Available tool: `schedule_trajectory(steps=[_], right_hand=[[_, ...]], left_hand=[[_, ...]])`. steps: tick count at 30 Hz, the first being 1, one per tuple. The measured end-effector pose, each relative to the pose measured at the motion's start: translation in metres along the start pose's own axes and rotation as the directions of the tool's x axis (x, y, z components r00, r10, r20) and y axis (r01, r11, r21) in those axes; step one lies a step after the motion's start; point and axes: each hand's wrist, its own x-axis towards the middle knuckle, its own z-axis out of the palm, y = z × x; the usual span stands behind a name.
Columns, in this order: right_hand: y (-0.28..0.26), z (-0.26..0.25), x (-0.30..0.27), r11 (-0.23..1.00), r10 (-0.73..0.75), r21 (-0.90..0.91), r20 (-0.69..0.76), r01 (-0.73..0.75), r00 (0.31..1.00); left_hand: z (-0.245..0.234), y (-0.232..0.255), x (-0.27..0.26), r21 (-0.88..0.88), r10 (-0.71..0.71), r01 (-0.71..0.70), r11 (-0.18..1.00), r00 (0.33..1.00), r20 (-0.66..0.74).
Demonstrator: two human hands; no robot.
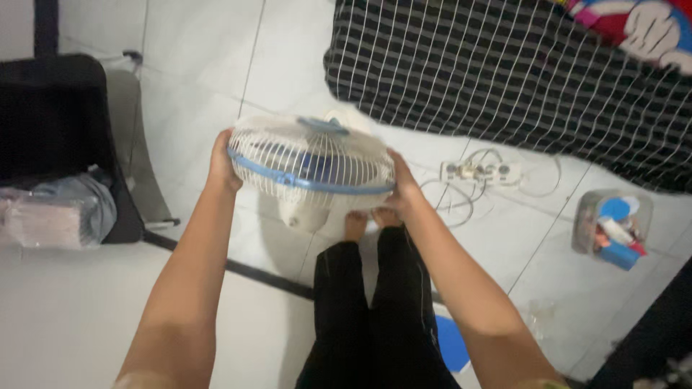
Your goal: The person picks up a stack of folded towels and places them on a shelf, then gathers various loose toiletries from the floor into a small bin and places the bin on the vanity before rearranging bottles, a clock, and other items on the vanity surface.
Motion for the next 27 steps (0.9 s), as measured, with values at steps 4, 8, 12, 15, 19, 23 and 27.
schedule_trajectory(steps=[4, 8, 12, 15, 19, 23, 27], right_hand=[[-0.007, 0.009, 0.004, 0.992, -0.031, -0.127, -0.143, 0.013, 0.989], [-0.004, 0.014, -0.010, 0.969, -0.116, -0.234, -0.171, 0.074, 0.978], [0.010, -0.003, -0.024, 0.987, -0.129, -0.111, -0.139, 0.114, 0.982], [0.028, -0.027, -0.026, 0.981, -0.171, 0.056, -0.210, 0.186, 0.963], [0.041, -0.081, -0.040, 0.930, -0.255, 0.230, -0.158, 0.286, 0.954], [0.052, -0.171, -0.077, 0.852, -0.362, 0.324, -0.202, 0.411, 0.910], [0.081, -0.263, -0.110, 0.807, -0.337, 0.388, -0.316, 0.445, 0.887]], left_hand=[[-0.009, -0.012, 0.014, -0.021, 0.067, -0.065, 0.998, 0.994, 0.082], [-0.008, -0.001, 0.022, 0.006, -0.015, 0.015, 1.000, 0.997, 0.080], [0.013, 0.012, 0.002, 0.328, 0.064, -0.032, 0.944, 0.994, -0.087], [0.056, 0.017, -0.033, 0.619, 0.447, -0.263, 0.740, 0.880, -0.161], [0.152, 0.005, -0.110, 0.708, 0.757, -0.663, 0.244, 0.586, 0.289], [0.236, -0.042, -0.164, 0.555, 0.490, -0.748, 0.364, 0.661, 0.568], [0.288, -0.100, -0.170, 0.665, 0.336, -0.697, 0.269, 0.715, 0.613]])
